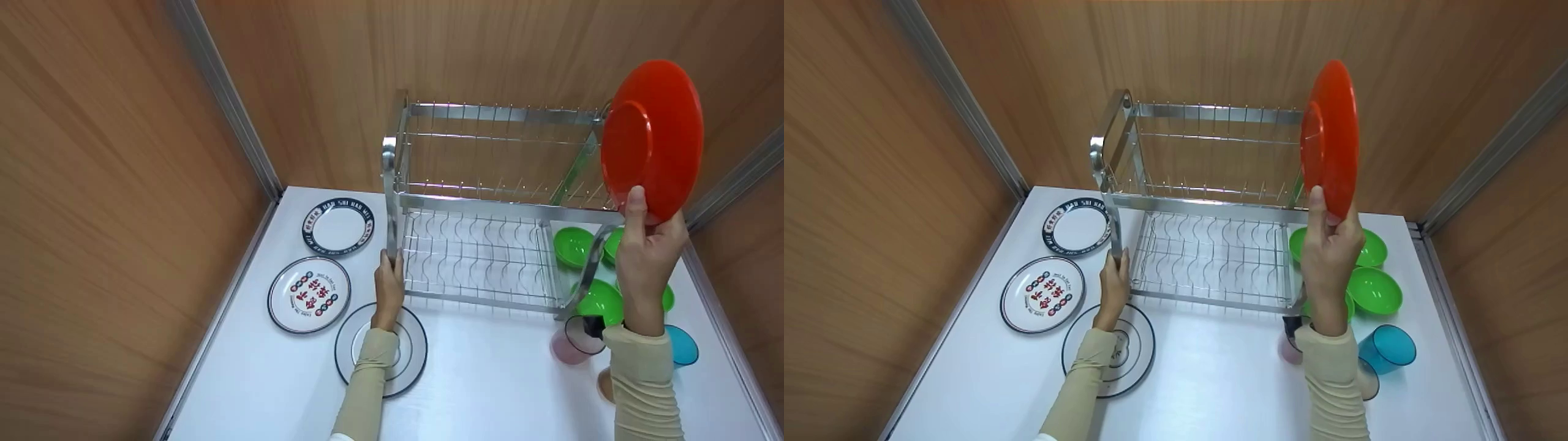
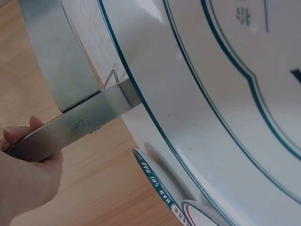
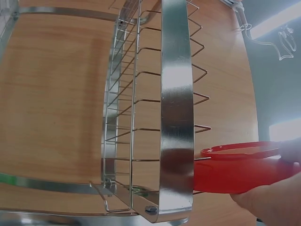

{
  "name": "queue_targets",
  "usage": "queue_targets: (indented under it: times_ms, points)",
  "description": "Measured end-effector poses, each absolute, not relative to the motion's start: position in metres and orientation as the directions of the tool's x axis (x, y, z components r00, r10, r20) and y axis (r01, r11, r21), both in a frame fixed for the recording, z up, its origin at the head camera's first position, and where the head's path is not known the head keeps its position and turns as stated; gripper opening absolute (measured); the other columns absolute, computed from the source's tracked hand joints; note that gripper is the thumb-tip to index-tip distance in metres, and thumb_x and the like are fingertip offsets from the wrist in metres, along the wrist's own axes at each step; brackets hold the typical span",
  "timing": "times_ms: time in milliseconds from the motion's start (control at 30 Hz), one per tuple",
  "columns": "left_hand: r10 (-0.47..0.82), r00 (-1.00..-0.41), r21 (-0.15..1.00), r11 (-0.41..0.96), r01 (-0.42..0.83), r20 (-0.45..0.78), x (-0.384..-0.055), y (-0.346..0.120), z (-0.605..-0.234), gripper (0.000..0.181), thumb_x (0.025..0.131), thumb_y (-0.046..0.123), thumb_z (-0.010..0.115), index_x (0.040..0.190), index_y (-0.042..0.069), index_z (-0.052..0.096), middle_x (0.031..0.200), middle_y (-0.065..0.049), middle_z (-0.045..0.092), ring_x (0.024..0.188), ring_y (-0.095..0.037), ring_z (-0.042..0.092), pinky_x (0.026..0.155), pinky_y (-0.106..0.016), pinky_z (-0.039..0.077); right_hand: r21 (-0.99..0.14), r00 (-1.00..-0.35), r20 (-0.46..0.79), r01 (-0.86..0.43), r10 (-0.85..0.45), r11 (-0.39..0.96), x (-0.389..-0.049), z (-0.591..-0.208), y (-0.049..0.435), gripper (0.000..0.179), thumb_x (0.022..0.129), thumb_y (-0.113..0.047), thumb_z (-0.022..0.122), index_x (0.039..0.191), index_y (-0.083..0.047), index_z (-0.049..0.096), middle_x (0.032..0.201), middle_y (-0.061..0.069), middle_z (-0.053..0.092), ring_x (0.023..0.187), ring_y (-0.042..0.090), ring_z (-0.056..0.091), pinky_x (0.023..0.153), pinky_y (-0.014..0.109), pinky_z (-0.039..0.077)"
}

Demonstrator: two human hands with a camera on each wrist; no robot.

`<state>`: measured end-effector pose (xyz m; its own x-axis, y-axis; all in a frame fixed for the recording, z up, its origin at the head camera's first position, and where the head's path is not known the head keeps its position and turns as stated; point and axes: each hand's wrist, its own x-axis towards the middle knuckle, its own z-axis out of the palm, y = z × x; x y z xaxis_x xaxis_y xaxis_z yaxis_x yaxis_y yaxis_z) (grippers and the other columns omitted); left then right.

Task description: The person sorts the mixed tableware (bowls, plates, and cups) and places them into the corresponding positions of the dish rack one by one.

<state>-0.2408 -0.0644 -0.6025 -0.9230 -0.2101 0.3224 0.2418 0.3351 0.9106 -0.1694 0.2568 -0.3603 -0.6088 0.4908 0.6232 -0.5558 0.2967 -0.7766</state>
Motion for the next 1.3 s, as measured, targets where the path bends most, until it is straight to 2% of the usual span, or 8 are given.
queue_targets:
  times_ms: [367,667,900,1100,1300]
  points:
    - [-0.204,-0.932,0.912,0.347,0.218,0.300,-0.240,-0.064,-0.602,0.015,0.112,0.019,0.045,0.105,0.006,0.049,0.074,0.003,0.041,0.066,-0.012,0.040,0.057,-0.026,0.038,-0.802,-0.642,0.594,-0.518,0.484,0.297,-0.189,-0.356,0.257,0.043,0.101,-0.008,0.064,0.142,-0.003,0.054,0.141,0.012,0.060,0.128,0.028,0.060,0.098,0.030,0.054]
    - [-0.210,-0.930,0.916,0.334,0.223,0.303,-0.240,-0.065,-0.604,0.015,0.111,0.018,0.047,0.104,0.005,0.050,0.073,0.003,0.040,0.065,-0.012,0.040,0.057,-0.026,0.038,-0.823,-0.668,0.565,-0.413,0.484,0.390,-0.194,-0.355,0.255,0.046,0.104,-0.018,0.061,0.145,-0.002,0.048,0.142,0.005,0.061,0.130,0.023,0.059,0.100,0.031,0.053]
    - [-0.217,-0.927,0.915,0.334,0.225,0.307,-0.239,-0.065,-0.604,0.017,0.111,0.021,0.048,0.104,0.005,0.050,0.072,0.003,0.040,0.064,-0.011,0.040,0.056,-0.026,0.038,-0.831,-0.697,0.540,-0.352,0.472,0.430,-0.205,-0.367,0.265,0.045,0.105,-0.023,0.060,0.144,-0.003,0.050,0.138,0.007,0.064,0.119,0.022,0.066,0.092,0.026,0.056]
    - [-0.221,-0.924,0.914,0.336,0.229,0.313,-0.240,-0.065,-0.603,0.019,0.112,0.023,0.046,0.105,0.006,0.050,0.073,0.002,0.043,0.065,-0.011,0.040,0.056,-0.026,0.039,-0.818,-0.709,0.552,-0.359,0.439,0.450,-0.208,-0.368,0.265,0.048,0.105,-0.023,0.060,0.148,-0.007,0.048,0.142,0.005,0.062,0.122,0.023,0.065,0.094,0.028,0.055]
    - [-0.225,-0.926,0.915,0.340,0.217,0.303,-0.238,-0.064,-0.604,0.018,0.112,0.022,0.047,0.105,0.006,0.050,0.073,0.003,0.042,0.065,-0.011,0.041,0.056,-0.027,0.040,-0.829,-0.706,0.548,-0.385,0.449,0.406,-0.208,-0.370,0.265,0.048,0.105,-0.022,0.060,0.149,-0.008,0.048,0.143,0.003,0.061,0.124,0.022,0.063,0.096,0.029,0.055]
